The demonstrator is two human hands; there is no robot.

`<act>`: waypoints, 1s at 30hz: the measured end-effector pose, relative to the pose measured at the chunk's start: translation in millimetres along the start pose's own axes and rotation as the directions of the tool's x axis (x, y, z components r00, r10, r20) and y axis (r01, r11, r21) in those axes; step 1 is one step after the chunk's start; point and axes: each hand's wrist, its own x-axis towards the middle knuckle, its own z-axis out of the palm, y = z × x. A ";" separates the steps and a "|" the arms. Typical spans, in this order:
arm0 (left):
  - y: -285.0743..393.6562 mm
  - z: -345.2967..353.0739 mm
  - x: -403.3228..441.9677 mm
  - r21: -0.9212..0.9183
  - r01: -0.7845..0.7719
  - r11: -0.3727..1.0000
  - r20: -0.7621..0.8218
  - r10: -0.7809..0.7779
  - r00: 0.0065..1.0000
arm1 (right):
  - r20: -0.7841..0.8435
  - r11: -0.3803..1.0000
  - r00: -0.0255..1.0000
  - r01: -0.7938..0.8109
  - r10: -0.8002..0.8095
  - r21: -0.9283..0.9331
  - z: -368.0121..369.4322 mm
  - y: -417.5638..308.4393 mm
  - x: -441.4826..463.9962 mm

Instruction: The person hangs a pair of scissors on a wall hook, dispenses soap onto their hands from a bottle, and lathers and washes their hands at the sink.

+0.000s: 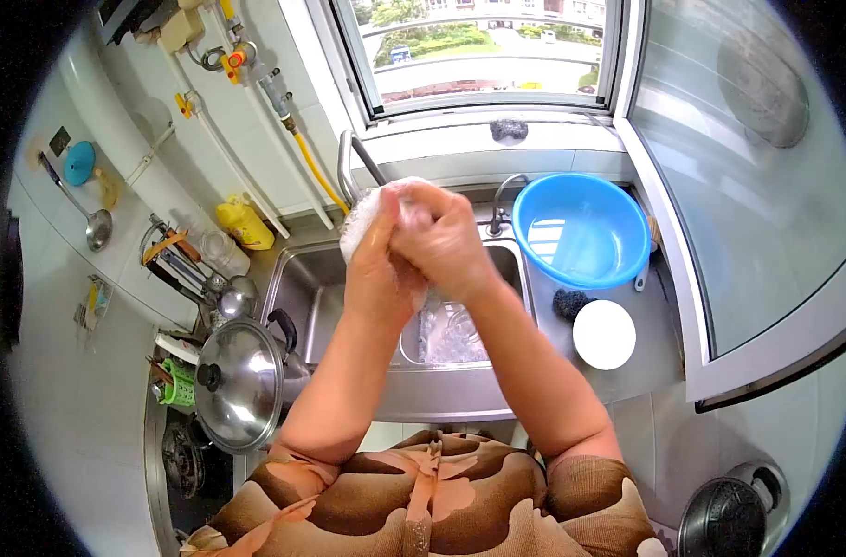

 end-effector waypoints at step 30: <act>-20.3 37.1 2.8 0.332 -0.122 0.935 -0.242 0.209 0.947 | 0.116 0.543 0.799 0.499 -0.590 -0.675 -20.6 23.9 8.4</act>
